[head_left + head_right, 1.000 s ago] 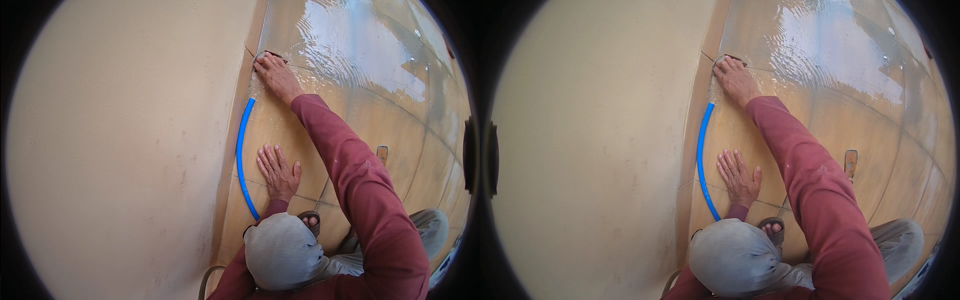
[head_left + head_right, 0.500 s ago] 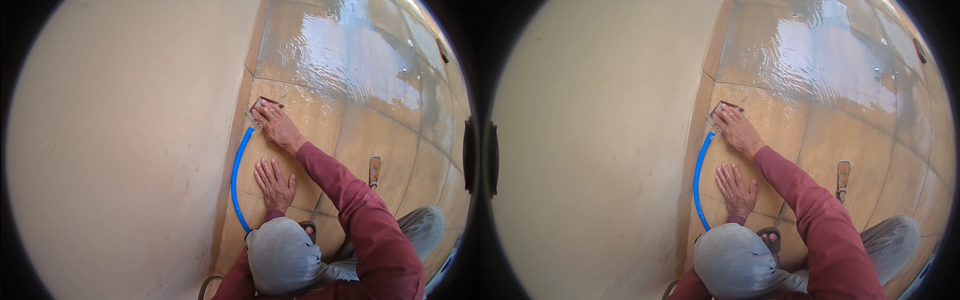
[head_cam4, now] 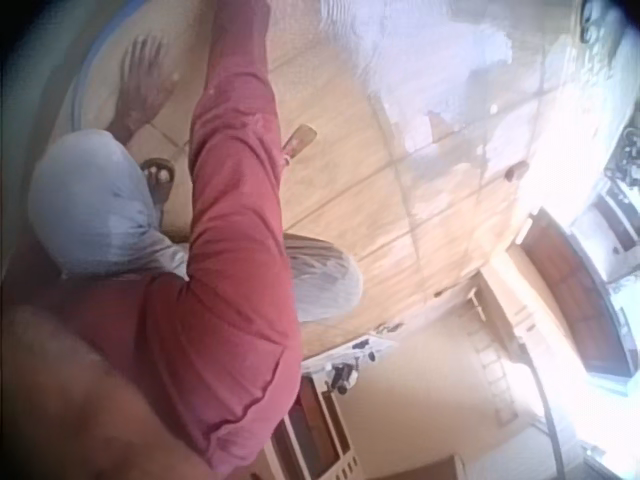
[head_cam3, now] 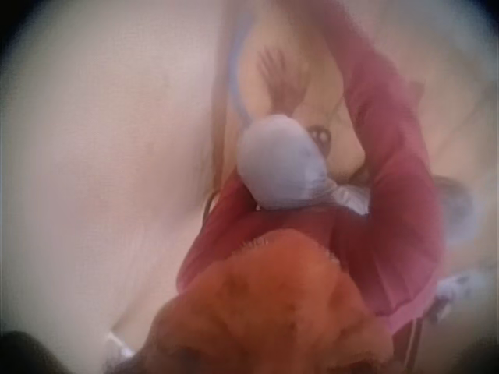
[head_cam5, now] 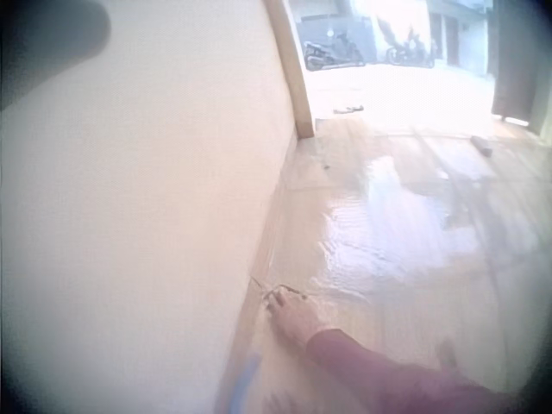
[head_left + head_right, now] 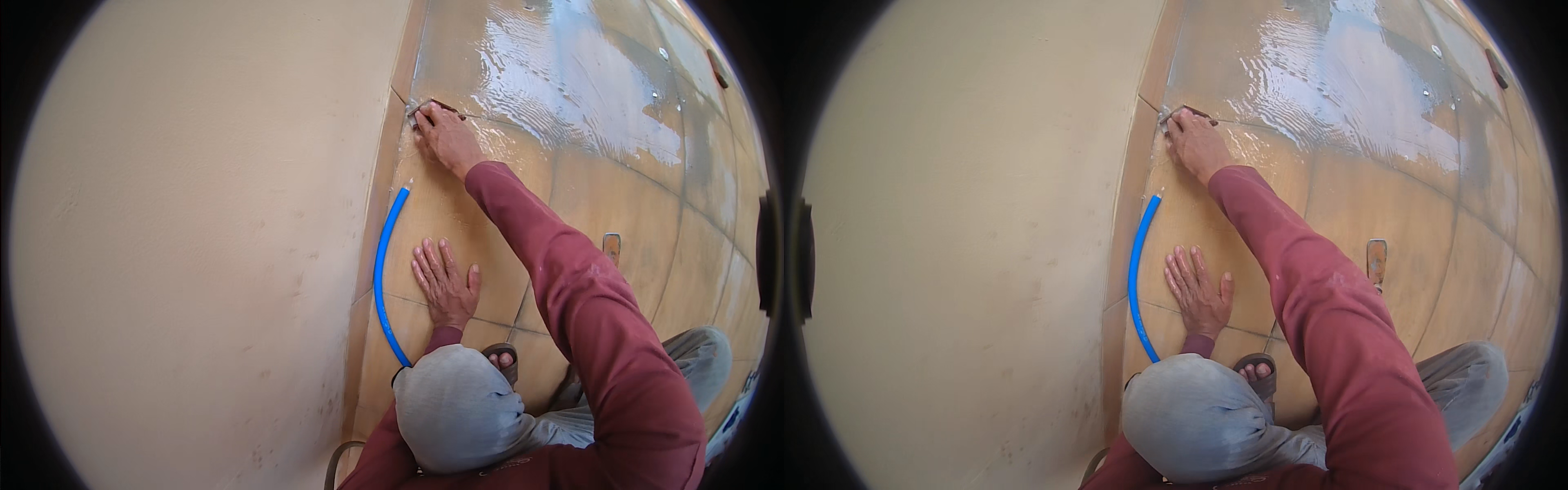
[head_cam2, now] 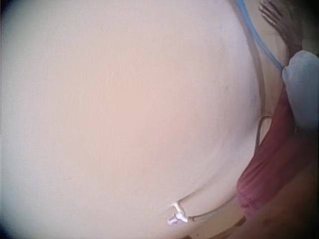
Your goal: The person sits on a tiled floor and uses a small handheld tool to scrape and clean the grout lines between tiles. They repeatedly apply water from a blue hose to the area and continue scraping along the seams.
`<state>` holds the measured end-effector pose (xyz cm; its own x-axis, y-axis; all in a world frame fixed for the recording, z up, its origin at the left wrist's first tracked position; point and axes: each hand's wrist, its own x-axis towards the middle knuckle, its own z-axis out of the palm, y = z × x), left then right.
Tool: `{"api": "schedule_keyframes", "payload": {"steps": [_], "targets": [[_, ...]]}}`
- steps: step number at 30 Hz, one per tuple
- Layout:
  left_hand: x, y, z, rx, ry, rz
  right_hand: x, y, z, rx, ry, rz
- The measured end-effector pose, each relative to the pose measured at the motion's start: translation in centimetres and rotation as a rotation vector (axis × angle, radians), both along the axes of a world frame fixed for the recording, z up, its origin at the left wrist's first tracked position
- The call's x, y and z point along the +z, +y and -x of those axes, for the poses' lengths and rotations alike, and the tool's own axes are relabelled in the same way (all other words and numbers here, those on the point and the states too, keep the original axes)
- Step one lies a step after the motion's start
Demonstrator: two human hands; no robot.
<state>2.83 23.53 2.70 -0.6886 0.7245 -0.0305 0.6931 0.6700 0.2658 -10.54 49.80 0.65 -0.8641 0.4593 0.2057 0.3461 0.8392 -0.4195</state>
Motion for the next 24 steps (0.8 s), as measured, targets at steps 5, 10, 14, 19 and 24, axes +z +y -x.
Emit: {"api": "schedule_keyframes", "payload": {"steps": [5,10,14,19,24], "targets": [[0.4,-1.1,0.9,0.027,-0.002,0.023,-0.7,-0.6,-3.3,0.232,0.181,-0.022],[0.1,-1.3,0.4,0.012,0.009,0.017,-0.7,-1.9,-3.4,0.063,0.110,-0.163],[0.5,-0.4,0.5,0.020,-0.006,0.015,-0.2,1.4,-4.8,0.174,0.024,-0.085],[0.0,-1.2,0.5,0.005,0.012,-0.025,-0.9,0.2,-7.1,0.138,0.053,-0.183],[0.2,-2.6,-0.1,0.045,0.008,0.046,0.7,-1.0,-6.4,0.109,0.080,-0.112]]}}
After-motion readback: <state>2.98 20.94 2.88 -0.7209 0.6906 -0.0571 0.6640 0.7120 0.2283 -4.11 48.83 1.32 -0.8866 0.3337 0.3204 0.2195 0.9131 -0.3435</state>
